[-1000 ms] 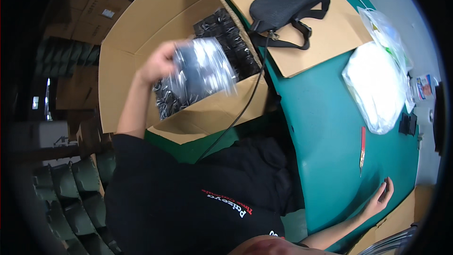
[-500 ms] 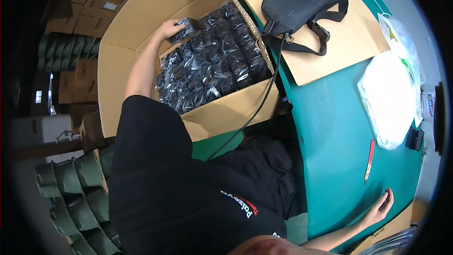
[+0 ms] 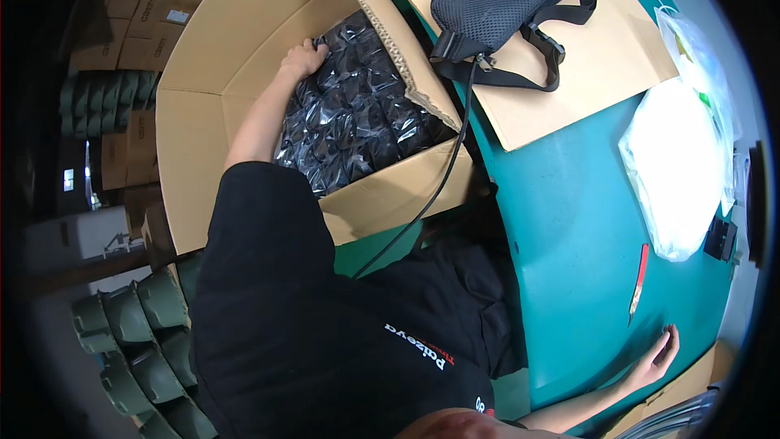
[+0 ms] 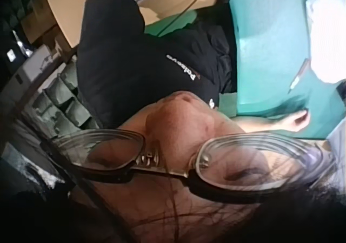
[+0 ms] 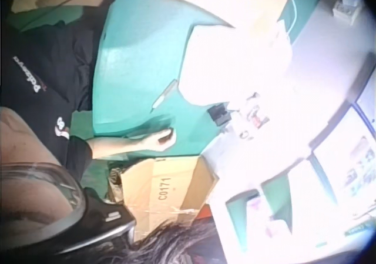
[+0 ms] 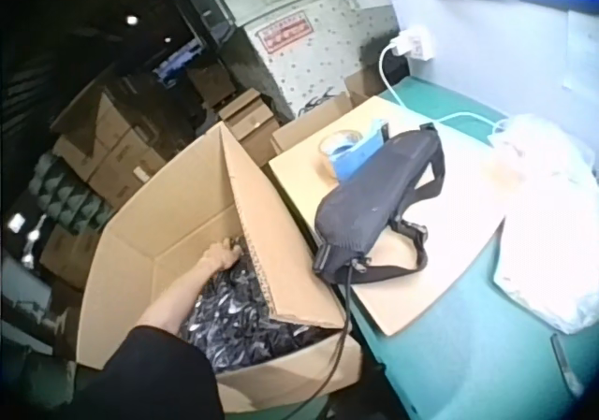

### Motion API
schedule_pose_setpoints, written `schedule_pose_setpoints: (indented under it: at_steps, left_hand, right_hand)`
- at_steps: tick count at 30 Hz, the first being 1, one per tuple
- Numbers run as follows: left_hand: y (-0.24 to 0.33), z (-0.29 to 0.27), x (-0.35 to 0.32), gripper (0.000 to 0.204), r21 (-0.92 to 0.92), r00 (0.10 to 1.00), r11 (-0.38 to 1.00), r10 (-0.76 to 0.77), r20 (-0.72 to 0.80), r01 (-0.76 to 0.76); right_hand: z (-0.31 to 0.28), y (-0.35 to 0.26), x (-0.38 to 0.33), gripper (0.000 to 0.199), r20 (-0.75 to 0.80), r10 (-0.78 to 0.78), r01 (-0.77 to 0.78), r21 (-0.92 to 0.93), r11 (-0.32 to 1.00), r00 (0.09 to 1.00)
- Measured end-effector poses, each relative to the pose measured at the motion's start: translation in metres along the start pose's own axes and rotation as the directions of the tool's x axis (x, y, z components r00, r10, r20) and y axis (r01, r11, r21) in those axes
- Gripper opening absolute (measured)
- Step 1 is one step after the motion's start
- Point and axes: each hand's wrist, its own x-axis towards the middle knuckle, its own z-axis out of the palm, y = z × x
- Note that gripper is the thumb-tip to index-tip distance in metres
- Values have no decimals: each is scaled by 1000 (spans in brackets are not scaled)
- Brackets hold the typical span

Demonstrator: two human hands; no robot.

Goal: The person unpacks small black plastic components from clear bags and places them into a cardboard box. They then use a small metal tool to scrape or clean the interior of the components, repeating this process for several units on a green workbench.

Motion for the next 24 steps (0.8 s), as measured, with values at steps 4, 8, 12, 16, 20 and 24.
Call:
schedule_pose_setpoints:
  at_steps: [4,8,12,16,20,24]
  left_hand:
    - [-2,9,-36,71,-165,968,985,-3,-250,-39]
    - [-31,30,-57,73,-305,791,942,-78,-608,-142]
    - [-64,29,-51,76,-450,925,864,-335,-179,227]
    - [-58,45,-28,75,-317,959,940,-198,-203,127]
    - [-71,51,3,81,-222,984,970,-127,-128,97]
    - [-89,42,-15,88,-154,987,986,-85,-139,64]
  right_hand:
    - [2,-7,2,27,-17,21,-21,3,1000,1000]
    - [0,-9,3,27,-47,27,-27,1,1000,999]
    - [-1,-11,4,26,-59,21,-21,11,1000,998]
    - [0,-11,7,24,-42,6,-4,48,999,999]
    - [1,-25,13,21,-66,2,-4,-33,999,998]
    - [12,-54,44,13,-190,-139,145,15,989,972]
